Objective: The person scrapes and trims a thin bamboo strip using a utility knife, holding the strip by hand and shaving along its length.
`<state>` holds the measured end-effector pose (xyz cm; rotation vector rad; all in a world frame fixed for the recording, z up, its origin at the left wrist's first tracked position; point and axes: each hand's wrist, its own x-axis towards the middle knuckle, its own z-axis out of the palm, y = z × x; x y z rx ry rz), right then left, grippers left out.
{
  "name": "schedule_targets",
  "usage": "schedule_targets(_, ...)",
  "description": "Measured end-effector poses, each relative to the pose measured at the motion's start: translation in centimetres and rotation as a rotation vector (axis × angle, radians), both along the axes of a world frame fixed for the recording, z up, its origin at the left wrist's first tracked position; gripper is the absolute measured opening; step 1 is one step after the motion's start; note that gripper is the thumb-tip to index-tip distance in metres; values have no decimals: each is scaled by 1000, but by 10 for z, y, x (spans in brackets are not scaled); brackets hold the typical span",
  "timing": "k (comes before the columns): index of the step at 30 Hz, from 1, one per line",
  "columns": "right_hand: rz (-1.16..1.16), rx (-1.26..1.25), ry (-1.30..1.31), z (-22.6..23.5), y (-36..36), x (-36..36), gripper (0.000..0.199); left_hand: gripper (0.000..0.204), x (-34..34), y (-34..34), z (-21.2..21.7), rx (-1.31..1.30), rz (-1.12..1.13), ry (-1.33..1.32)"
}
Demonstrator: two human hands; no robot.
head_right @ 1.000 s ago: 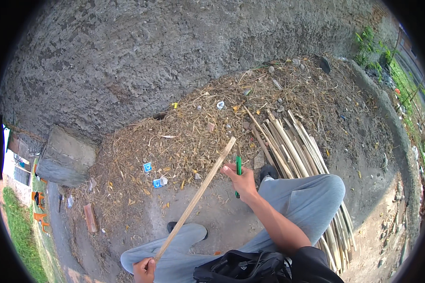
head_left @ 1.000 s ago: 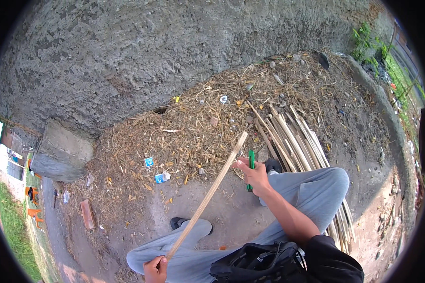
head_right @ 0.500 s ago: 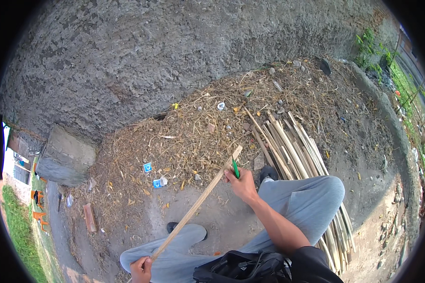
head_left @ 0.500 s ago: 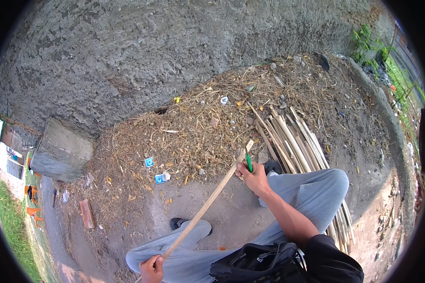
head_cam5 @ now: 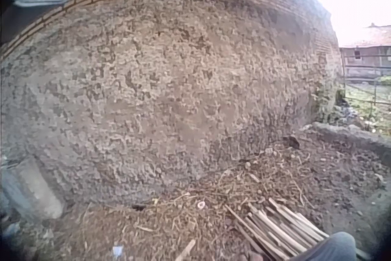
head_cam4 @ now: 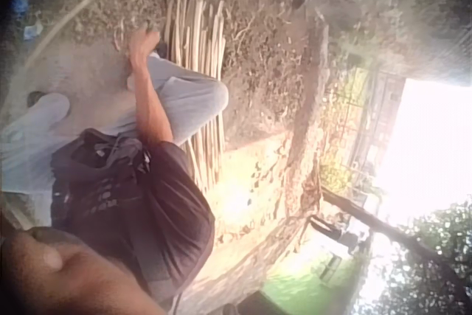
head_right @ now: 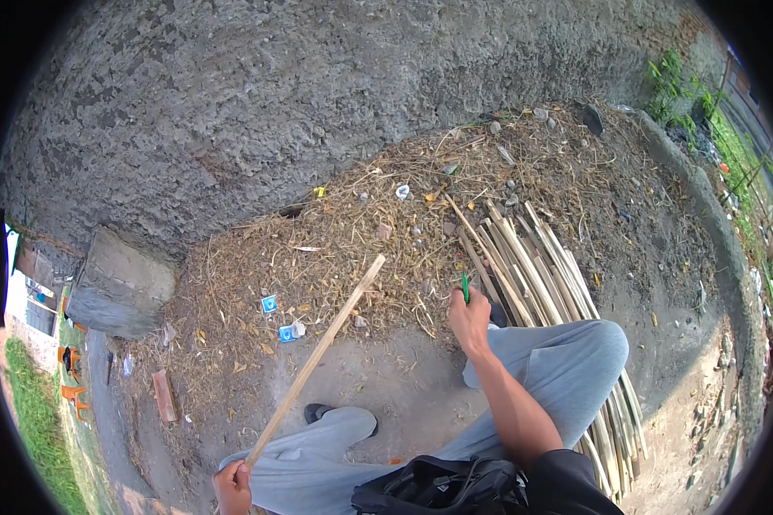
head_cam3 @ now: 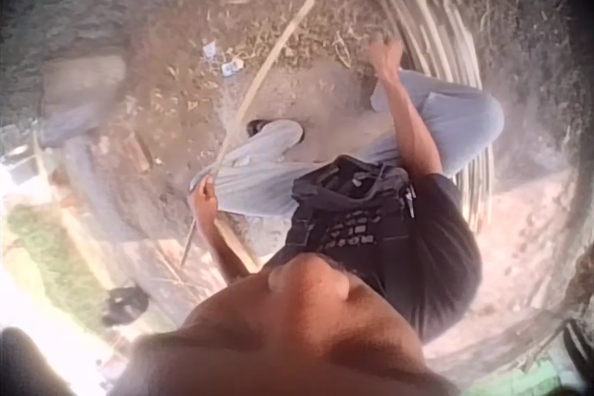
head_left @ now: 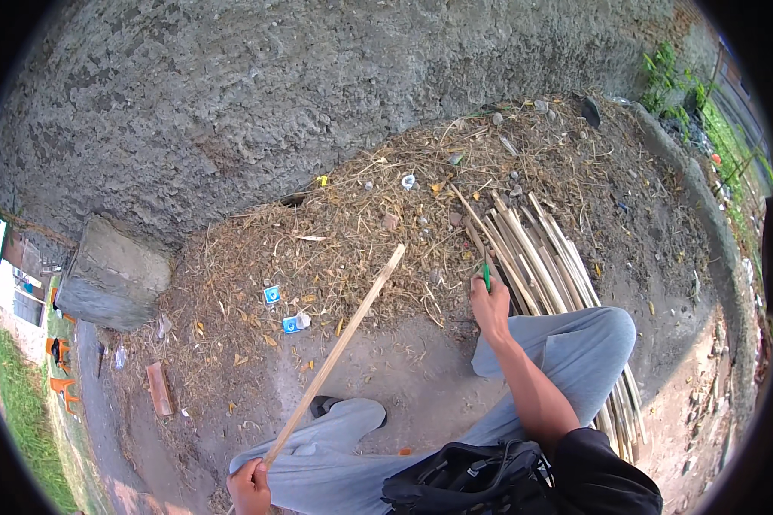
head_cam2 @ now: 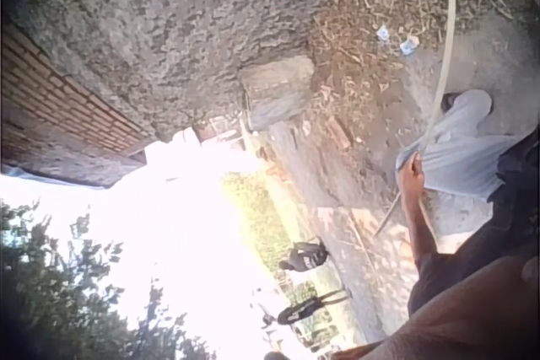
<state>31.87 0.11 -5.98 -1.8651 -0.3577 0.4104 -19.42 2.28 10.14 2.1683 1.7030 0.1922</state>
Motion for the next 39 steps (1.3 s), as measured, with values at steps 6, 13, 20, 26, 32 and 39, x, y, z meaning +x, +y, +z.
schedule_targets(6, 405, -216, -378, 45, 0, -42, 47, 7, 32, 43, 37, 511, -201, 286)
schedule_targets(13, 871, 184, -727, 59, 12, -112, 52, 11, 131, 86, 95, 817, -532, 334)
schedule_targets(20, 973, 276, -419, 27, 11, -115, 33, 31, 221, 98, 81, 1258, -567, 263)
schedule_targets(26, 770, 299, -339, 33, 8, -108, 23, 72, 266, 84, 13, 429, -373, -679)
schedule_targets(32, 598, 312, -295, 49, 8, -108, 14, 57, 299, 84, -61, -477, -276, -1147)
schedule_targets(39, 541, 345, -320, 66, 13, -90, 27, 24, 325, 101, -30, -390, -139, -1194)
